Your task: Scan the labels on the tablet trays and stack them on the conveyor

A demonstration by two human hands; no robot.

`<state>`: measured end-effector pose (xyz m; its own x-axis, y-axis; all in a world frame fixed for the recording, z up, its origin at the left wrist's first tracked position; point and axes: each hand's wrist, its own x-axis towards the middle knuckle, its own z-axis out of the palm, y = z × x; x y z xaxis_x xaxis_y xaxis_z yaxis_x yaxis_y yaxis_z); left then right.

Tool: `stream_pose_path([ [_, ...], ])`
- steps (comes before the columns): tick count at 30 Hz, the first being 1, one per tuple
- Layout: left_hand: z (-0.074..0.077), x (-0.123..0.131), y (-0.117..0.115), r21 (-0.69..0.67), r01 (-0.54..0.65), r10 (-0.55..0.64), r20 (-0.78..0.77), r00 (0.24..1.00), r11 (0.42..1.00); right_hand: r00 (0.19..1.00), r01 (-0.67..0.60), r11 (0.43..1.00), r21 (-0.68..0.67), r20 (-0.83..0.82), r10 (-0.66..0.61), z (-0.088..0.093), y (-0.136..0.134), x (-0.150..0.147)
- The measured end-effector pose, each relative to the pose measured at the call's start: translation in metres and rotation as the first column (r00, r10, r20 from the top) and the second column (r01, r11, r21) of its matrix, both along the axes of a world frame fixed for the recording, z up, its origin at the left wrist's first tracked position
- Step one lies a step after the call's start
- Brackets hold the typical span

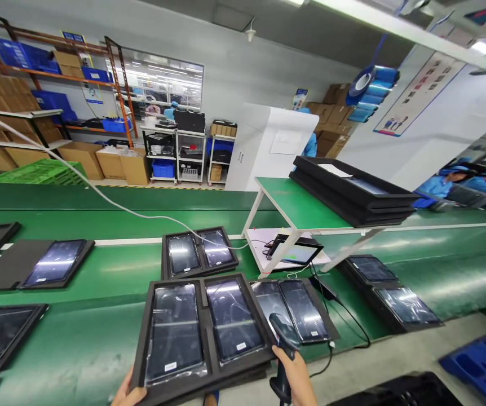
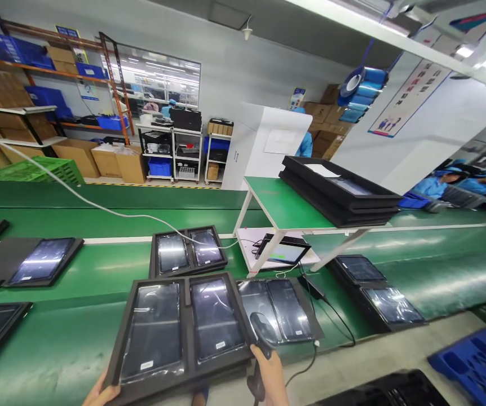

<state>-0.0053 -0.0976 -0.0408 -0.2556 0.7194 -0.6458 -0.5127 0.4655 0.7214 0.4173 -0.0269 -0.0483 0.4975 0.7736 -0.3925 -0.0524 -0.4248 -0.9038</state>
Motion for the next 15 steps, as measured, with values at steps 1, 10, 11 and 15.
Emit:
stream_pose_path([
  [1,0.003,0.0,0.011,0.002,-0.029,0.029,0.02,0.999,1.0,0.998,-0.008,1.0,0.007,-0.055,0.008,0.005,0.014,0.003],
  [10,0.028,0.003,0.167,0.138,0.035,-0.023,-0.092,0.995,0.99,0.928,-0.09,0.991,0.094,-0.353,0.118,0.016,0.206,0.006],
  [11,0.027,0.003,0.183,0.141,0.048,-0.031,-0.119,0.992,0.989,0.929,-0.1,0.991,0.091,-0.348,0.126,0.012,0.225,0.005],
  [15,0.019,-0.001,0.241,0.149,0.091,-0.043,-0.299,0.953,0.985,0.931,-0.155,0.982,0.112,-0.315,0.183,-0.006,0.293,0.003],
])
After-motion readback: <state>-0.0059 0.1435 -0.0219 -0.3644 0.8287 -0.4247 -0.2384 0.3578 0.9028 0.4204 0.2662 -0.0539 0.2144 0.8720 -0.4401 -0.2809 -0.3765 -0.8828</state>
